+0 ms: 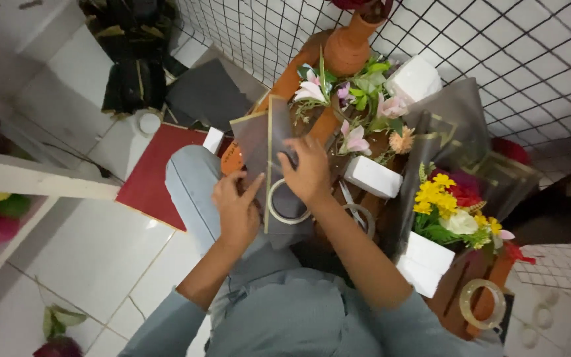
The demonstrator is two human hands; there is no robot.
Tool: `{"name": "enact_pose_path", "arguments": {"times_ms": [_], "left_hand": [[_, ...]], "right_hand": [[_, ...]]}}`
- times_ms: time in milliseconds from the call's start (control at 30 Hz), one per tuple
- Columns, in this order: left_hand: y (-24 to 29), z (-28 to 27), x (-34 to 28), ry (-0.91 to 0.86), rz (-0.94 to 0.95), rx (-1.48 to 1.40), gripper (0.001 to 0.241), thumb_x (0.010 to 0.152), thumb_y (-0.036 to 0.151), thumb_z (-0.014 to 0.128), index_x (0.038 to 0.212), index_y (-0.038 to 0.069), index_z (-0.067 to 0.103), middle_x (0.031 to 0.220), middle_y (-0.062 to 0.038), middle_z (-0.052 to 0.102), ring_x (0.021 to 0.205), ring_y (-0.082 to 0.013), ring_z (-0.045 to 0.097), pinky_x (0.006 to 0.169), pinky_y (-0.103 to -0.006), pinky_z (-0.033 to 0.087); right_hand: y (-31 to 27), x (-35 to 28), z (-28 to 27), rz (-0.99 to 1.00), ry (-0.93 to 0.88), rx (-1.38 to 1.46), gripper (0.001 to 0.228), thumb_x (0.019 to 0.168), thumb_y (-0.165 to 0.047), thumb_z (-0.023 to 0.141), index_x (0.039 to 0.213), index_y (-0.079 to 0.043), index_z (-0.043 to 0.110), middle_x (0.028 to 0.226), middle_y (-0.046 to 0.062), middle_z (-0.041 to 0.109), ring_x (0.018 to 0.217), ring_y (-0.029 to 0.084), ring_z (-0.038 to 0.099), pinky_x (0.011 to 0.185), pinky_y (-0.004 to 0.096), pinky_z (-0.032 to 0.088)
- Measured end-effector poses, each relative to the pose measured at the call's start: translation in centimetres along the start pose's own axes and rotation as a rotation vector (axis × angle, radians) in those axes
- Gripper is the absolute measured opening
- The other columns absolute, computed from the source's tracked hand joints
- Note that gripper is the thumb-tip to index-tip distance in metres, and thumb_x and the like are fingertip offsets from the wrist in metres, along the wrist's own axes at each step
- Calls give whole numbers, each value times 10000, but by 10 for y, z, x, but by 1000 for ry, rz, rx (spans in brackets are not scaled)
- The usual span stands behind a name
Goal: Wrapping a flower bouquet with decorative paper and securing it with tape
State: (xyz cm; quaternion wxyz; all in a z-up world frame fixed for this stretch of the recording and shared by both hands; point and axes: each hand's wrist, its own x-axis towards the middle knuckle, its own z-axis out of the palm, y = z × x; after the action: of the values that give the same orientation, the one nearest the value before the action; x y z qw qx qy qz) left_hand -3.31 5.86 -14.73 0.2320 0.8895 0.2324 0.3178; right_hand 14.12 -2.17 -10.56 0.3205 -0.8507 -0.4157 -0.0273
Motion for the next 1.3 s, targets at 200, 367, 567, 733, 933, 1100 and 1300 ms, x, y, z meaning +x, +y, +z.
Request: {"name": "enact_pose_path", "arguments": {"times_ms": [200, 367, 567, 733, 933, 1100, 1300], "left_hand": [[33, -37, -39, -71, -379, -442, 465, 919, -104, 528, 1364, 7, 454, 1234, -156, 455, 1173, -410, 501, 1016, -524, 393], [32, -17, -53, -379, -857, -626, 301, 945, 278, 726, 1134, 49, 676, 1020, -151, 774, 982, -319, 748, 847, -446, 542], [13, 14, -54, -374, -1105, -716, 461, 837, 336, 860, 1117, -1, 715, 933, -209, 763, 778, -358, 766, 628, -443, 608], [-3, -3, -52, -356, -1027, -599, 334, 835, 194, 810, 1125, 61, 710, 846, -105, 753, 743, -272, 733, 654, -408, 571], [42, -55, -12, -260, -974, -778, 531, 848, 78, 726, 1359, 96, 583, 954, -108, 741, 906, -205, 676, 822, -344, 524], [59, -65, -1, -223, -838, -869, 650, 831, 189, 741, 1447, 130, 542, 1112, -188, 781, 1042, -244, 725, 888, -353, 554], [74, -39, -6, -260, -695, -1125, 548, 867, 17, 706, 1392, 78, 561, 1117, -209, 770, 994, -263, 741, 883, -378, 592]], "right_hand": [[5, -58, -34, 5, -104, 44, 261, 779, -196, 783, 1017, -107, 724, 827, 74, 592, 757, 288, 654, 672, 392, 535], [17, -77, -14, 62, -127, 22, 229, 903, -185, 689, 1119, -107, 678, 872, 82, 575, 804, 288, 654, 683, 373, 546], [12, -73, -36, 197, -155, -45, 102, 959, -129, 611, 1018, -71, 672, 882, 93, 579, 784, 294, 667, 661, 367, 550], [11, -61, -78, 285, -135, -175, 107, 962, -93, 580, 1021, -30, 642, 926, 139, 595, 835, 334, 661, 692, 397, 552], [9, -63, -78, 188, 19, 31, 309, 925, -80, 594, 1211, 22, 651, 1177, 221, 627, 1104, 386, 618, 941, 455, 504], [-18, -71, -76, 698, -246, 629, 622, 917, -510, 578, 1407, -127, 604, 1438, 48, 638, 1334, 209, 592, 1118, 366, 423], [-12, -88, -99, 676, 18, 1312, 475, 871, -223, 741, 1294, -24, 655, 1238, 115, 734, 1120, 241, 703, 980, 367, 564]]}}
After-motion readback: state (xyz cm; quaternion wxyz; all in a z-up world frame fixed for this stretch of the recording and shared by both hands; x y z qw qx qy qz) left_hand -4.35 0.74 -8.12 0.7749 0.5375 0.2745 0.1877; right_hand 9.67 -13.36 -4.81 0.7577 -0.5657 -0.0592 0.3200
